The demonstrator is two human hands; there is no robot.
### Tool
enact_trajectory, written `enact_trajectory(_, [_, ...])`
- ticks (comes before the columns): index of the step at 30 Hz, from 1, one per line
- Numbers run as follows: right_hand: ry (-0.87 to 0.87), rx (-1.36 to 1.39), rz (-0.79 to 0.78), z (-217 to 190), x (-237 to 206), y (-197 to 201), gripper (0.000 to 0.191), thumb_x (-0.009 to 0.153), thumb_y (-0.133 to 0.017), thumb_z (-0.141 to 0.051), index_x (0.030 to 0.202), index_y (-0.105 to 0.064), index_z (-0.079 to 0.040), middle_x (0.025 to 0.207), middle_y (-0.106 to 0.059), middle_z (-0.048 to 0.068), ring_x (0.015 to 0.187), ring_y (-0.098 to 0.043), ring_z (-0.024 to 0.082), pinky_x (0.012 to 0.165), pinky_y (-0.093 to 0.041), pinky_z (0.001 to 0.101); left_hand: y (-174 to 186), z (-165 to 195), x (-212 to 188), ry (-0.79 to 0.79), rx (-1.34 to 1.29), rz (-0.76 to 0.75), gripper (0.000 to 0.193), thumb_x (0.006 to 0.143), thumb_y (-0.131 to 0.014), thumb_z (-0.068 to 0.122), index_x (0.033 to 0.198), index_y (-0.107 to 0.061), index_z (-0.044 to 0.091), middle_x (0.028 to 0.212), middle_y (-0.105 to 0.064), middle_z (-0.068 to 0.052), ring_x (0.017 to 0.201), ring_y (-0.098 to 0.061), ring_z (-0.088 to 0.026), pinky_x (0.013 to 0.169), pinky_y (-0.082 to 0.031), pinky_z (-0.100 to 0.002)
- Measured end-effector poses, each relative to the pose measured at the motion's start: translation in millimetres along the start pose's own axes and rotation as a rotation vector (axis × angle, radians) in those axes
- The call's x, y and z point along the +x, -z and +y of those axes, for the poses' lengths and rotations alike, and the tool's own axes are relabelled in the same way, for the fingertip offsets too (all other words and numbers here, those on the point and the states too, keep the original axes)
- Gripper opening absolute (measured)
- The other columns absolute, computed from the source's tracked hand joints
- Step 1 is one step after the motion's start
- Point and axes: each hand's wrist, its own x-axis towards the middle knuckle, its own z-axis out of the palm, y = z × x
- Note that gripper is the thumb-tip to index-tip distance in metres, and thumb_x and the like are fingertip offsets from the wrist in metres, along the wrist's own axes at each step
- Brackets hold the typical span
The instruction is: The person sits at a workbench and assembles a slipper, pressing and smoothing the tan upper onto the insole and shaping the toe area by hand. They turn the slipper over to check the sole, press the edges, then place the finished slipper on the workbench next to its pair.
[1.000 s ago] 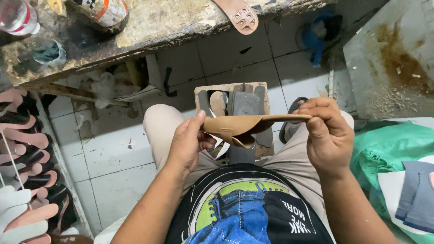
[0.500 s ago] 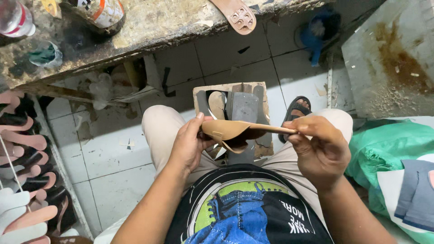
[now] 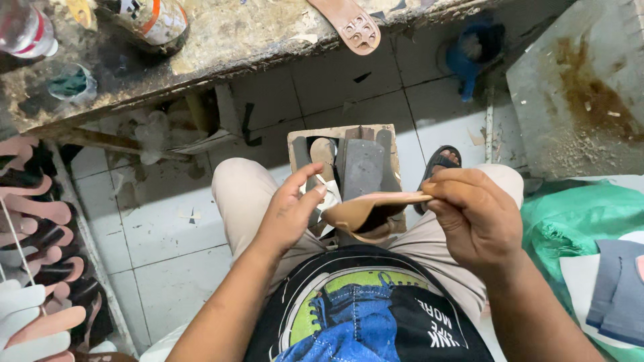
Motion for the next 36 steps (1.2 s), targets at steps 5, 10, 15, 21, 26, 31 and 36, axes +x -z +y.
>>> enact_trajectory(5, [0.136,0.049,-0.187,-1,12,0,0.018,0.09,-0.073,-0.002,0.107,-0.066,-0.002,0.108,-0.069,0.014,0.096,-0.07,0.025,0.083,-0.057,0.0324,-21,68,-19,-0.257,0.253,-0.319,0.074,0.081,-0.071,0.007,0.149,-0.042,0.004,0.143,-0.055,-0.014,0.133,-0.054,-0.03,0.11,-0.042,-0.04])
enact_trajectory(10, [-0.004,0.242,-0.053,-5,5,-16,0.023,0.097,-0.073,-0.005,0.118,-0.066,-0.001,0.118,-0.066,0.01,0.1,-0.067,0.02,0.081,-0.056,0.0266,-52,95,-12,-0.484,0.547,-0.195,0.049,0.088,-0.069,0.008,0.135,-0.056,0.009,0.123,-0.066,-0.015,0.117,-0.064,-0.037,0.097,-0.054,-0.043])
enact_trajectory(15, [-0.281,0.608,0.035,2,-2,-32,0.029,0.106,-0.063,-0.01,0.132,-0.065,0.002,0.132,-0.063,0.011,0.115,-0.06,0.019,0.099,-0.048,0.0298,-75,94,-15,-0.512,0.591,-0.019,0.036,0.082,-0.071,0.009,0.113,-0.054,0.004,0.107,-0.062,-0.016,0.104,-0.062,-0.039,0.086,-0.052,-0.048])
enact_trajectory(21, [-0.332,0.877,0.026,7,-9,-43,0.035,0.111,-0.055,-0.015,0.141,-0.058,0.004,0.141,-0.056,0.013,0.135,-0.053,0.022,0.121,-0.039,0.0341,-82,88,-16,-0.588,0.749,0.116,0.033,0.086,-0.065,0.009,0.116,-0.053,0.001,0.111,-0.06,-0.017,0.104,-0.061,-0.038,0.087,-0.052,-0.046])
enact_trajectory(26, [-0.299,0.923,0.02,10,-13,-46,0.04,0.111,-0.055,-0.02,0.143,-0.056,0.003,0.143,-0.054,0.013,0.137,-0.051,0.023,0.123,-0.037,0.0351,-82,85,-16,-0.611,0.809,0.139,0.03,0.09,-0.062,0.008,0.118,-0.053,0.0,0.111,-0.059,-0.017,0.105,-0.06,-0.037,0.088,-0.052,-0.044])
enact_trajectory(31, [-0.278,0.959,0.056,16,-14,-47,0.024,0.108,-0.058,-0.017,0.125,-0.06,0.0,0.132,-0.054,0.011,0.127,-0.053,0.021,0.117,-0.041,0.0342,-81,83,-16,-0.592,0.823,0.058,0.036,0.084,-0.064,0.009,0.117,-0.053,-0.001,0.104,-0.058,-0.017,0.1,-0.06,-0.037,0.086,-0.052,-0.044])
enact_trajectory(36, [-0.249,0.88,-0.016,20,-17,-39,0.008,0.103,-0.056,-0.011,0.106,-0.058,-0.003,0.11,-0.052,0.008,0.106,-0.052,0.018,0.105,-0.044,0.0315,-82,80,-20,-0.516,0.817,-0.038,0.037,0.083,-0.067,0.011,0.116,-0.055,0.001,0.103,-0.059,-0.015,0.1,-0.061,-0.035,0.083,-0.051,-0.044])
